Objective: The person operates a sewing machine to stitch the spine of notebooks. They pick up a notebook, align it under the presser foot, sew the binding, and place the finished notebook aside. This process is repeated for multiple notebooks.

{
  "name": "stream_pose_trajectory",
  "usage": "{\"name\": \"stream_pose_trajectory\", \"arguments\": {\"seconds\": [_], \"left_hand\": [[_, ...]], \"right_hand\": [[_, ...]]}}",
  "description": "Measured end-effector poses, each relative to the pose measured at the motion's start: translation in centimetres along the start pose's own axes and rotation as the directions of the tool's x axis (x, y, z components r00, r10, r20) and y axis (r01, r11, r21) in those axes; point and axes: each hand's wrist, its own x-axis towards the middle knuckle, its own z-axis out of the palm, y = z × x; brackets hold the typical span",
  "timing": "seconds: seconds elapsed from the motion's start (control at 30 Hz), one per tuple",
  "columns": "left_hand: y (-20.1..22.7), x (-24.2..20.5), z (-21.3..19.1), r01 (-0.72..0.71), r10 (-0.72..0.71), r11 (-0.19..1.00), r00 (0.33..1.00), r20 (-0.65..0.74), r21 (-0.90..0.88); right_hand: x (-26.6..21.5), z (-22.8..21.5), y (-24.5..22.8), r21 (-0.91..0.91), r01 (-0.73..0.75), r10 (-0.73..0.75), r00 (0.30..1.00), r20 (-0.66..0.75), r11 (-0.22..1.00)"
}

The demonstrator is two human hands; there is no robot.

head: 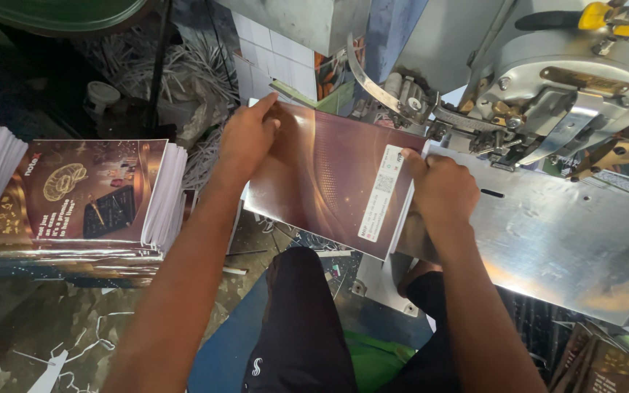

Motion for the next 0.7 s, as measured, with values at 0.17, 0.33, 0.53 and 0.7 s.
{"name": "stream_pose_trajectory", "arguments": {"seconds": [0.17, 0.33, 0.53, 0.7], "left_hand": [[1.5, -0.5, 0.8, 0.001, -0.001, 1.0, 0.999, 0.033, -0.022], [3.6, -1.4, 2.1, -0.095, 0.096, 0.99, 0.995, 0.01, -0.1], [5.3, -2.2, 3.9, -0.105, 0.109, 0.987, 0.994, 0.03, -0.125], [7.1, -3.4, 5.3, -0.156, 0.149, 0.974, 0.987, -0.051, -0.166]], "right_hand": [[-0.3, -1.0, 2.2, 0.001, 0.014, -0.014, 1.0, -0.022, 1.0], [-0.6, -2.2, 4.5, -0.018, -0.009, 0.008, 0.998, -0.069, 1.0], [-1.0, -3.4, 6.9, 0.008, -0.049, 0.049, 0.997, -0.065, 0.999], [-1.2, -4.2, 8.6, -0.026, -0.093, 0.089, 0.988, -0.122, 0.995]]}}
